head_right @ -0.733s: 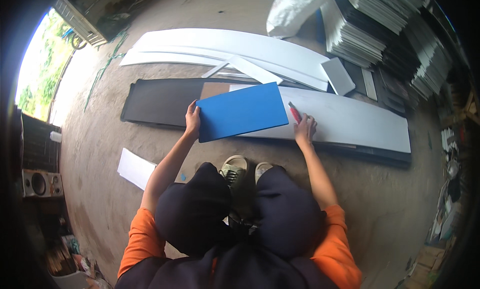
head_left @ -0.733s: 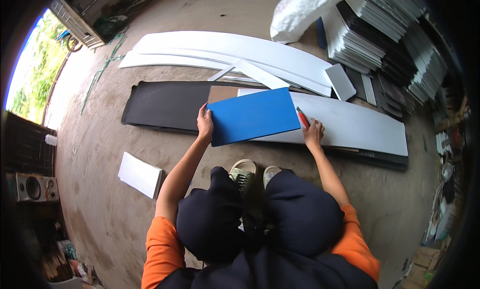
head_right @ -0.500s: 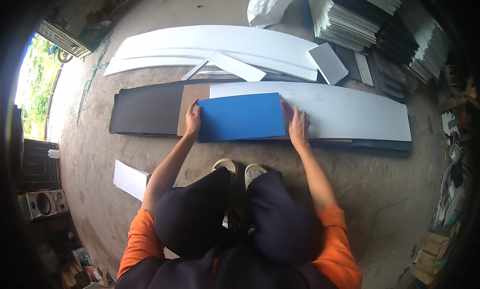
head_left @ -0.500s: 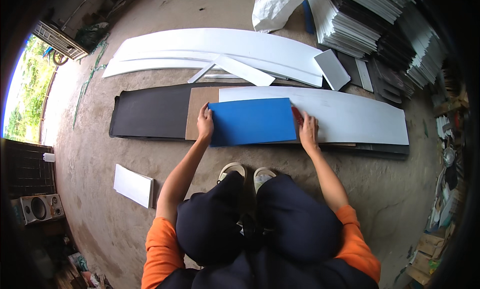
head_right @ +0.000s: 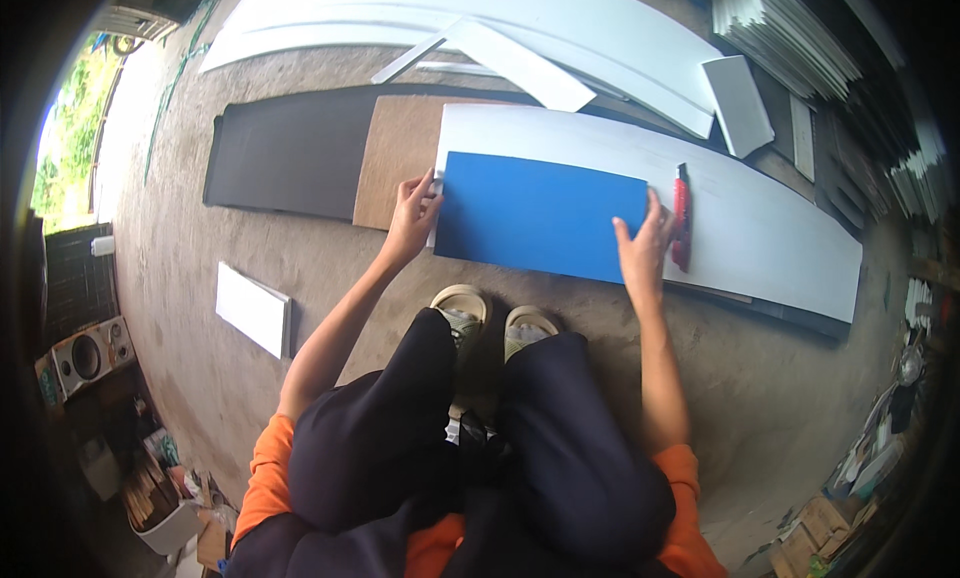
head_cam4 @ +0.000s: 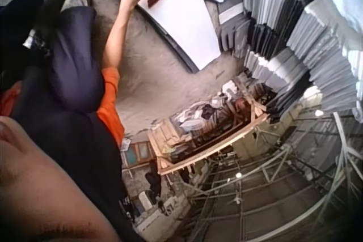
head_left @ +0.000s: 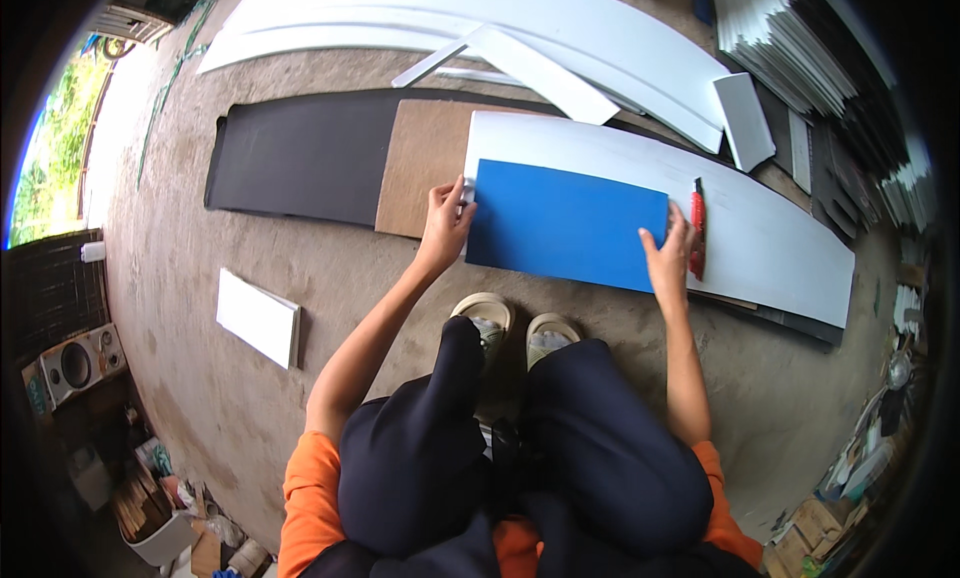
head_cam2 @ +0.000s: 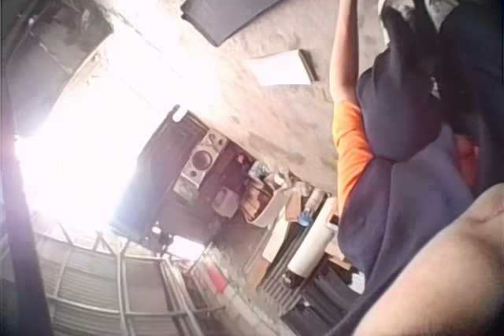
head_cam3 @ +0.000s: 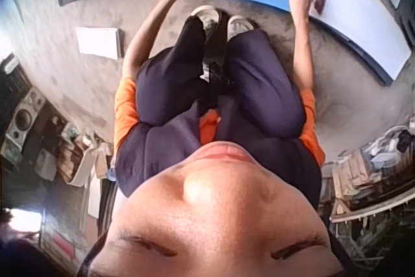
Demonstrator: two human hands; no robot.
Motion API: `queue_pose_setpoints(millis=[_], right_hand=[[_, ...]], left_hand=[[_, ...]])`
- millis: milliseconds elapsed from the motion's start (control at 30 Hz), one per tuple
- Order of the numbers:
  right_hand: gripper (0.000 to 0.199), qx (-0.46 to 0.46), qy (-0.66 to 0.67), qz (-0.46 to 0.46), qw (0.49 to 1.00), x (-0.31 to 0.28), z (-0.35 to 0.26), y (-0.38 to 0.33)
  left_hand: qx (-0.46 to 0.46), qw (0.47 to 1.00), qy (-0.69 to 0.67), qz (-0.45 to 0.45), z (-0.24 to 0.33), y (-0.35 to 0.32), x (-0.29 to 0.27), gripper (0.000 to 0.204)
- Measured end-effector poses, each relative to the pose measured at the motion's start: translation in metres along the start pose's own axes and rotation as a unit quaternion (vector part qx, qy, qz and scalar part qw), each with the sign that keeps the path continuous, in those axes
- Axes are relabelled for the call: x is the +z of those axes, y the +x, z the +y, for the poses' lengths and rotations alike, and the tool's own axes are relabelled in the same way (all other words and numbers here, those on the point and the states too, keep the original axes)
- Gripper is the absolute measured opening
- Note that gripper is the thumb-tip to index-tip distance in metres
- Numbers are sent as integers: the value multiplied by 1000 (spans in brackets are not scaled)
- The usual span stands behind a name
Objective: The person sits on the floor and uses a utility knife to cut white and blue sheets of material. They use a blue sheet as a template to guide the cuts on the white sheets, repeatedly aligning the template and trimming the edges to create matching pieces.
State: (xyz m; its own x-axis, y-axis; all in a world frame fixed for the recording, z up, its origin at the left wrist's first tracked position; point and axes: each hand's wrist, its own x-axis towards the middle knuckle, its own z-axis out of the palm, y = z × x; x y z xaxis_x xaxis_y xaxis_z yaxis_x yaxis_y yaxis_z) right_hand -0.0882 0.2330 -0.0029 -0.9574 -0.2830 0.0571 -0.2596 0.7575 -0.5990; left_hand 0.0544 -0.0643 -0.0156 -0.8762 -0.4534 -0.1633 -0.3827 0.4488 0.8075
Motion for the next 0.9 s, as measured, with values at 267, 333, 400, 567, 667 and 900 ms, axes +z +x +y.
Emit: queue_pose_setpoints(millis=[267, 333, 400, 567, 667, 900], right_hand=[[67, 98, 1, -86, 991, 3, 15, -5], [67, 93, 22, -91, 991, 8, 19, -1], [67, 89, 26, -92, 991, 13, 22, 6], [64, 99, 27, -91, 991, 17, 21, 10], [64, 105, 44, -89, 989, 19, 25, 12], [63, 114, 85, -95, 985, 18, 20, 15]], left_hand=[[72, 996, -19, -43, -13, -3, -23, 35], [71, 996, -15, -49, -17, -1, -26, 35], [64, 996, -26, -57, -16, 2, -30, 36], [63, 996, -39, -54, -15, 0, -31, 42], [56, 997, -32, -51, -14, 2, -32, 43], [66, 997, -16, -40, -15, 2, -31, 42]])
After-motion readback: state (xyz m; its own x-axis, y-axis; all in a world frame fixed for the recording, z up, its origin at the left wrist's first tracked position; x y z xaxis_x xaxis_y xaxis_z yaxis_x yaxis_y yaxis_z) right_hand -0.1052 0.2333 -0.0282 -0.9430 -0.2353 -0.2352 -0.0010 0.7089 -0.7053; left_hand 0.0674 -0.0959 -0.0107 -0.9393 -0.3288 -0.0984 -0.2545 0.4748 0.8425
